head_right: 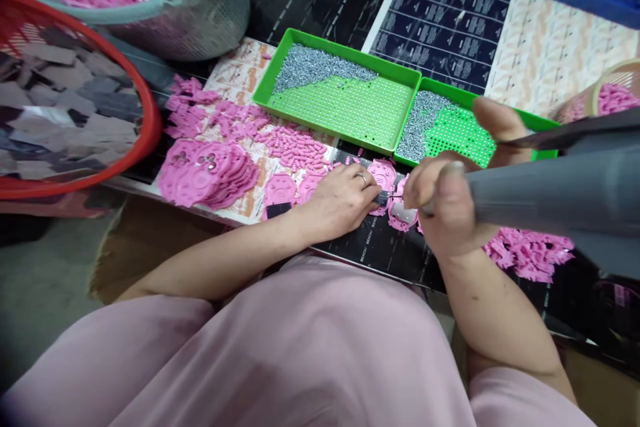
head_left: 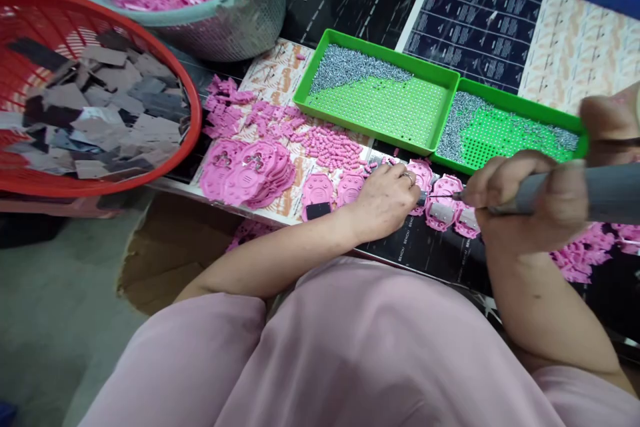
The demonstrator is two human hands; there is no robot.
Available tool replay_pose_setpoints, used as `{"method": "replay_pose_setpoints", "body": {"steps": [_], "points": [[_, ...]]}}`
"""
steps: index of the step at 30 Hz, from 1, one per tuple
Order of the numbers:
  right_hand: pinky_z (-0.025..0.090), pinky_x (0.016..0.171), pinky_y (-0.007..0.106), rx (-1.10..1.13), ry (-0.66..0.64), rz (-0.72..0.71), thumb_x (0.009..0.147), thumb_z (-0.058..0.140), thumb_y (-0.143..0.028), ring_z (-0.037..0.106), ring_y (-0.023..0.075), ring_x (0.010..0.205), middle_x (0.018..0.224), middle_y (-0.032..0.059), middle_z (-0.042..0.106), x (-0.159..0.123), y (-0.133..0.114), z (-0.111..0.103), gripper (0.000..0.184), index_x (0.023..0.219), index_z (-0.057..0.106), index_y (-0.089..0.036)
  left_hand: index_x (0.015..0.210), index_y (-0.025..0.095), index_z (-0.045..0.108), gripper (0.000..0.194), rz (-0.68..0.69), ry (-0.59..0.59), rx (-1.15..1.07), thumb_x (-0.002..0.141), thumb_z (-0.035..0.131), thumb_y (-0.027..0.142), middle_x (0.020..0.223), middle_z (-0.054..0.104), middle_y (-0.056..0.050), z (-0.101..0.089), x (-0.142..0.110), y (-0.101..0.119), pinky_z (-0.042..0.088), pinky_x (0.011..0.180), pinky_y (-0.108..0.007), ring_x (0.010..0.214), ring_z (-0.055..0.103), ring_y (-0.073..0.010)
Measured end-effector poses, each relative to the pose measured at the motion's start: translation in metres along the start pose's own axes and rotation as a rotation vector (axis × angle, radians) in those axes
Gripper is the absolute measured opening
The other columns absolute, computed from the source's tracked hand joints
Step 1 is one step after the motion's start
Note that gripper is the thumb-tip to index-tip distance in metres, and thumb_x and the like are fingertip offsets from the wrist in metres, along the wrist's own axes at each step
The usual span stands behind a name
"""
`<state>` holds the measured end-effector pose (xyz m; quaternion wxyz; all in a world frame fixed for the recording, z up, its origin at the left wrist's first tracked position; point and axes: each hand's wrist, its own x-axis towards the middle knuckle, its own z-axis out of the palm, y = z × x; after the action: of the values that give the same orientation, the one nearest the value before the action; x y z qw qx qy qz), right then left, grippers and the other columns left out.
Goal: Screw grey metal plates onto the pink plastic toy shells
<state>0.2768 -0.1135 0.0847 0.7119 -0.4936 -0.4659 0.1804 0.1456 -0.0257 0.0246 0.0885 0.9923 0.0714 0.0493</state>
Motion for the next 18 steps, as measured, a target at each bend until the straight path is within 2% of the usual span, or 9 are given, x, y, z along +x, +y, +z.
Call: {"method": "replay_pose_setpoints", "body": {"steps": [2,4,8,13,18], "points": [[0.03,0.027,0.021,0.101,-0.001,-0.09,0.086,0.054,-0.032,0.039,0.0075,0.03,0.041,-0.0057,0.034,-0.007,0.004,0.013,0.036,0.053,0.048,-0.02,0.088,0.013,0.067,0.013,-0.002,0.004,0.002,0.087,0.058,0.022,0.091,0.066,-0.011,0.0,0.0,0.001,0.037,0.072,-0.036,0.095,0.055,-0.0254],[0.031,0.027,0.02,0.122,0.009,-0.121,0.086,0.055,-0.027,0.038,0.0069,0.029,0.042,-0.0065,0.036,-0.01,0.007,0.019,0.029,0.057,0.053,-0.021,0.087,0.013,0.067,0.013,-0.003,0.013,0.004,0.086,0.059,0.022,0.09,0.066,-0.01,0.0,0.0,0.002,0.037,0.072,-0.036,0.095,0.055,-0.0253],[0.033,0.027,0.021,0.144,0.015,-0.117,0.083,0.055,-0.026,0.038,0.0076,0.029,0.044,-0.0069,0.038,-0.01,0.01,0.018,0.021,0.063,0.057,-0.022,0.085,0.014,0.066,0.012,-0.002,0.026,-0.001,0.086,0.059,0.023,0.09,0.066,-0.01,0.001,0.0,0.002,0.037,0.072,-0.036,0.095,0.055,-0.0253],[0.033,0.026,0.021,0.134,-0.008,-0.102,0.085,0.053,-0.026,0.038,0.008,0.029,0.043,-0.0064,0.038,-0.01,0.009,0.018,0.025,0.06,0.054,-0.021,0.087,0.014,0.067,0.013,-0.01,0.024,-0.011,0.087,0.058,0.023,0.089,0.067,-0.009,0.003,-0.001,0.0,0.038,0.074,-0.036,0.095,0.055,-0.0255],[0.031,0.025,0.02,0.124,0.012,-0.119,0.081,0.057,-0.027,0.036,0.0078,0.027,0.041,-0.0076,0.037,-0.01,0.01,0.02,0.018,0.064,0.056,-0.024,0.089,0.014,0.068,0.013,-0.008,-0.043,-0.051,0.088,0.055,0.019,0.092,0.067,-0.009,0.0,0.001,-0.002,0.041,0.079,-0.036,0.097,0.056,-0.0257]]}}
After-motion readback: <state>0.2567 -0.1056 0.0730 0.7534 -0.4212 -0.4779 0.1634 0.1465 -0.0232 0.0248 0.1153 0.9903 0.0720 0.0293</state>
